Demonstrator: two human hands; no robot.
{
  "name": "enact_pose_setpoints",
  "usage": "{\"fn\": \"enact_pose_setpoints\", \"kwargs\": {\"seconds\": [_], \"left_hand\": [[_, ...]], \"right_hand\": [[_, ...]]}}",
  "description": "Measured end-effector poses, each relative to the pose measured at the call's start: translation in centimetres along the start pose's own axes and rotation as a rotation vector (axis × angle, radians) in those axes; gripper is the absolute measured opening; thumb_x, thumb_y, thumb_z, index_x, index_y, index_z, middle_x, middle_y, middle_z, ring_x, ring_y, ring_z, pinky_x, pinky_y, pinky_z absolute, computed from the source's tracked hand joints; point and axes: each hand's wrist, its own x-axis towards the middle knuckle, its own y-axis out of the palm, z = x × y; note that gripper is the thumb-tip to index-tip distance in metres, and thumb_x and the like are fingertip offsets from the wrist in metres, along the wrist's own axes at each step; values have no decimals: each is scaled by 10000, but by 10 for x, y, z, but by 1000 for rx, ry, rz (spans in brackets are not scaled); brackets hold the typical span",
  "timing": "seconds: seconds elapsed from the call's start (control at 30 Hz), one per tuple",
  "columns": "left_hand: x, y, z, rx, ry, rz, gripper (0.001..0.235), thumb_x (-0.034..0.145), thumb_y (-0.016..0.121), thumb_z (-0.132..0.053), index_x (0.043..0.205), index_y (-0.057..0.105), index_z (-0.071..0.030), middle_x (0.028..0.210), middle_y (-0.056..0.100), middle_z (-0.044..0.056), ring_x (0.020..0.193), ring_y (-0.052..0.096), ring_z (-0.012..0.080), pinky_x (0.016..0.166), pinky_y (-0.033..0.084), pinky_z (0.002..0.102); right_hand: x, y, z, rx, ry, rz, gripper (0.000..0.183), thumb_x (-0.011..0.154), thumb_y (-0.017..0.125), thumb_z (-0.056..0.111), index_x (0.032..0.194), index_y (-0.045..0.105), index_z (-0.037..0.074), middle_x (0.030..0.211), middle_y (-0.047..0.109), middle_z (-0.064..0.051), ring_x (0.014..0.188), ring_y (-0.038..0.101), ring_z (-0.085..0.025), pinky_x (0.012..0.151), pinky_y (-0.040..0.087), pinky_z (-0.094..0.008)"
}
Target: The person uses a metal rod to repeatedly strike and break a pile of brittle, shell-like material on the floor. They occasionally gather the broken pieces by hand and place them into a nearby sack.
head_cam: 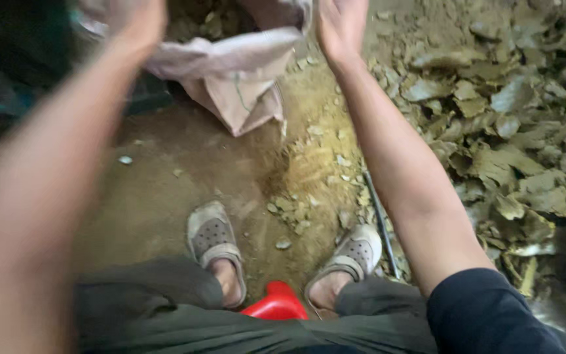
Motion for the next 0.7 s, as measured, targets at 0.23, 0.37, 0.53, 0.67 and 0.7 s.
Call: {"fn": "enact_pose_setpoints", "kwargs": {"seconds": [0.23,0.37,0.53,0.67,0.7], "left_hand": [[-143,-154,-1,-6,523,283,552,1049,596,-395,1419,589,14,1270,654,288,1164,614,455,976,465,557],[-188,-160,-51,170,545,440,630,957,644,-394,1429,577,18,1281,652,283,1191,611,441,1008,466,544],[-203,-167,-76,249,501,460,743,841,703,-392,1442,562,21,1294,650,278,1226,608,423,1047,467,528],[-205,-164,-68,242,460,450,841,749,750,-391,1452,550,25,1305,649,273,1253,605,410,1079,468,515],[-202,-160,-64,232,462,446,866,726,761,-390,1455,547,25,1307,648,272,1260,604,406,1087,468,512]], "right_hand": [[-196,-79,-155,-344,69,582,773,998,554,609,1607,342,182,1700,205,-181,1555,166,-391,1238,163,-565],[-230,-56,-205,-396,117,465,762,1044,575,543,1652,296,177,1726,141,-183,1603,105,-351,1284,92,-554],[-235,3,-175,-273,-43,652,713,996,641,506,1583,435,157,1697,241,-140,1592,167,-306,1294,59,-552],[-255,26,-112,-156,-227,863,593,1039,540,538,1453,597,118,1690,317,-131,1603,178,-303,1312,58,-534],[-261,26,-99,-145,-249,927,595,1040,500,555,1440,618,131,1677,342,-119,1599,195,-293,1313,57,-530]]}}
